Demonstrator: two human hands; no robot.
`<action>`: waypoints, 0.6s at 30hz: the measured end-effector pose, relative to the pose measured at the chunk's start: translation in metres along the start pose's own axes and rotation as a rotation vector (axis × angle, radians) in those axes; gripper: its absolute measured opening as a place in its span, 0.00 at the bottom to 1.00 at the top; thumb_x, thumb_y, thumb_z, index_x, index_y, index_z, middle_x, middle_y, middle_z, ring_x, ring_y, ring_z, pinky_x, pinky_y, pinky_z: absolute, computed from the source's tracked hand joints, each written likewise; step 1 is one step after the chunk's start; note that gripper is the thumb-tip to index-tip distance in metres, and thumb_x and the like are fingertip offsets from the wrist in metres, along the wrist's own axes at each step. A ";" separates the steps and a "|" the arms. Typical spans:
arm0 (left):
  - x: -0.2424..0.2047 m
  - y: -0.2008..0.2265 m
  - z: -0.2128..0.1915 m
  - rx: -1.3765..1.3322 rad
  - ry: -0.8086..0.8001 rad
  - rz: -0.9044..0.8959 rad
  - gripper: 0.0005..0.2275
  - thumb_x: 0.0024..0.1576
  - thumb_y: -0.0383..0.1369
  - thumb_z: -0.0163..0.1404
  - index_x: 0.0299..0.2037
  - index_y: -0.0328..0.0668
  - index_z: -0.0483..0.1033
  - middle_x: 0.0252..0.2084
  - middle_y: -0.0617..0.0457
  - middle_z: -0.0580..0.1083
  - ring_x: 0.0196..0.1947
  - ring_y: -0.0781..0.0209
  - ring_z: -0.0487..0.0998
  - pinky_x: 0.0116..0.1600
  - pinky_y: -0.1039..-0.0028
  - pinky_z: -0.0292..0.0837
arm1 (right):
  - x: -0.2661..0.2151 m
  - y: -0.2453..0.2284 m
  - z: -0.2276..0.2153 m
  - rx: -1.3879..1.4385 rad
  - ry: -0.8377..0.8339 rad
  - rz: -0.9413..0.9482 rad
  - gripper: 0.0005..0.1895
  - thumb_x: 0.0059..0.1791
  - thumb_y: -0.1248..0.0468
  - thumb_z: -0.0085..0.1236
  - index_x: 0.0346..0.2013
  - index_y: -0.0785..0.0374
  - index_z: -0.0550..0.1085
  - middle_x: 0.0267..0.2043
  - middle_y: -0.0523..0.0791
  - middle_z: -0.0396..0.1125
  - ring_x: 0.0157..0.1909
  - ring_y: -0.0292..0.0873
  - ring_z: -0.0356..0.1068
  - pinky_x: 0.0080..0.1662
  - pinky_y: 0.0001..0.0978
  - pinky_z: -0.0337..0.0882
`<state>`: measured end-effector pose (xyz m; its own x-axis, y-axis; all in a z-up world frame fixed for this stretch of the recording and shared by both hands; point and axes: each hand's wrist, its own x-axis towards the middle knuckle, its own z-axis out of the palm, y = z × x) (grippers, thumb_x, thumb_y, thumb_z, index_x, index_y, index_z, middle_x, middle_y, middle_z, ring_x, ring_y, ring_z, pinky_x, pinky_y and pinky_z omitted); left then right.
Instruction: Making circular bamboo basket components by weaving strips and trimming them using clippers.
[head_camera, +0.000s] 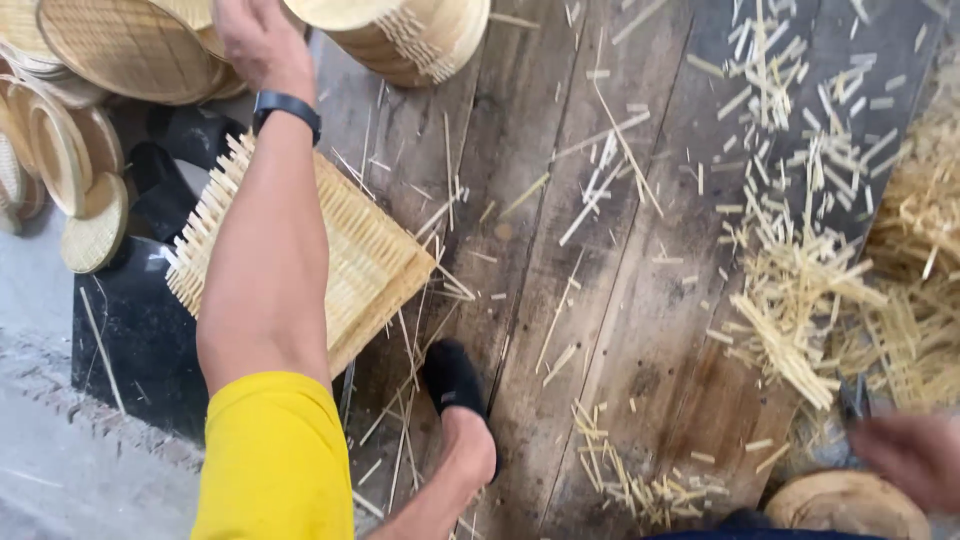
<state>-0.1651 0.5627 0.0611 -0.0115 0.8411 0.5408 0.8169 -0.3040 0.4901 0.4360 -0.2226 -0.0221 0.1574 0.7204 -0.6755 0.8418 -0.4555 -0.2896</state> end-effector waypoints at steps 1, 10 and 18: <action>0.007 -0.016 0.004 -0.178 0.082 -0.141 0.18 0.67 0.45 0.49 0.46 0.33 0.75 0.44 0.43 0.78 0.46 0.46 0.80 0.53 0.60 0.74 | 0.021 -0.107 -0.064 -0.032 -0.013 -0.011 0.21 0.42 0.46 0.63 0.45 0.48 0.84 0.35 0.43 0.81 0.35 0.41 0.83 0.43 0.35 0.82; -0.043 0.032 0.003 -0.868 -0.309 -1.168 0.48 0.48 0.73 0.29 0.77 0.58 0.45 0.75 0.41 0.56 0.73 0.41 0.56 0.65 0.35 0.55 | 0.388 -0.487 -0.272 1.143 0.137 -0.403 0.38 0.54 0.36 0.37 0.69 0.60 0.59 0.72 0.49 0.57 0.71 0.50 0.57 0.62 0.47 0.65; -0.065 0.032 0.043 -1.036 -0.380 -1.089 0.49 0.49 0.73 0.28 0.77 0.49 0.45 0.79 0.48 0.49 0.77 0.45 0.46 0.67 0.33 0.49 | 0.405 -0.563 -0.265 1.156 0.069 -0.569 0.49 0.49 0.27 0.33 0.70 0.59 0.60 0.77 0.50 0.55 0.78 0.55 0.51 0.66 0.60 0.60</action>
<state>-0.1131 0.5180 0.0124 -0.0419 0.8651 -0.4998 -0.2333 0.4779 0.8469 0.1621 0.4640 0.0469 -0.0191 0.9711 -0.2379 -0.1286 -0.2384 -0.9626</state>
